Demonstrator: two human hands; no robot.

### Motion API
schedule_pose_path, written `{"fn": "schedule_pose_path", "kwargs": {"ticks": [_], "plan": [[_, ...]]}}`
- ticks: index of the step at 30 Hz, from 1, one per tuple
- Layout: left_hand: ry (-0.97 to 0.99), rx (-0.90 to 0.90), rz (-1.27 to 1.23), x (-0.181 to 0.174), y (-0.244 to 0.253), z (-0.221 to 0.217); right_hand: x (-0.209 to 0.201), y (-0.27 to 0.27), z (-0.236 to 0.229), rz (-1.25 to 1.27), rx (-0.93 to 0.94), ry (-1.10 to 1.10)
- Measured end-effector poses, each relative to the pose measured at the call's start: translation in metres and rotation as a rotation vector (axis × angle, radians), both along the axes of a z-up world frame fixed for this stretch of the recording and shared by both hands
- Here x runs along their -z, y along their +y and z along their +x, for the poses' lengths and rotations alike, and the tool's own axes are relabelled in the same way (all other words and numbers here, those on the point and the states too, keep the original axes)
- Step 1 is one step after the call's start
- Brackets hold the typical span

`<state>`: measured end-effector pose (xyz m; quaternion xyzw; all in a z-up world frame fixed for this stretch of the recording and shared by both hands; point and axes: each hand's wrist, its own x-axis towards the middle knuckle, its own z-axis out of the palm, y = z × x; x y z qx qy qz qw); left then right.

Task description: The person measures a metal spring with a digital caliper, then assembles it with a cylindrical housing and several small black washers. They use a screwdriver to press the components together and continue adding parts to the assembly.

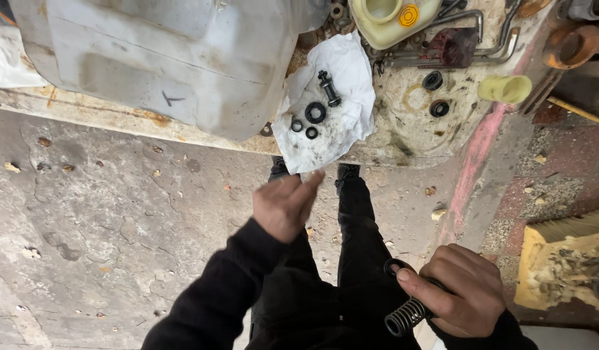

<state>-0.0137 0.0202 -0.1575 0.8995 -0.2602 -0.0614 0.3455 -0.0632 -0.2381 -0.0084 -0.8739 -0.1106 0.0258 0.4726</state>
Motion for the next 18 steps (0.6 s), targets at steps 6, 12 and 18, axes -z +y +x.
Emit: {"fn": "schedule_pose_path", "kwargs": {"ticks": [6, 12, 18], "plan": [[0.537, -0.094, -0.422, -0.097, -0.01, -0.012, -0.001, 0.002, 0.008, -0.006, -0.013, -0.048], [1.237, -0.241, -0.797, -0.128, -0.019, -0.017, -0.002, 0.007, 0.011, -0.011, -0.046, -0.087], [1.485, -0.315, -0.808, -0.138, -0.027, -0.015, -0.003, 0.009, 0.007, 0.004, -0.081, -0.087]]}}
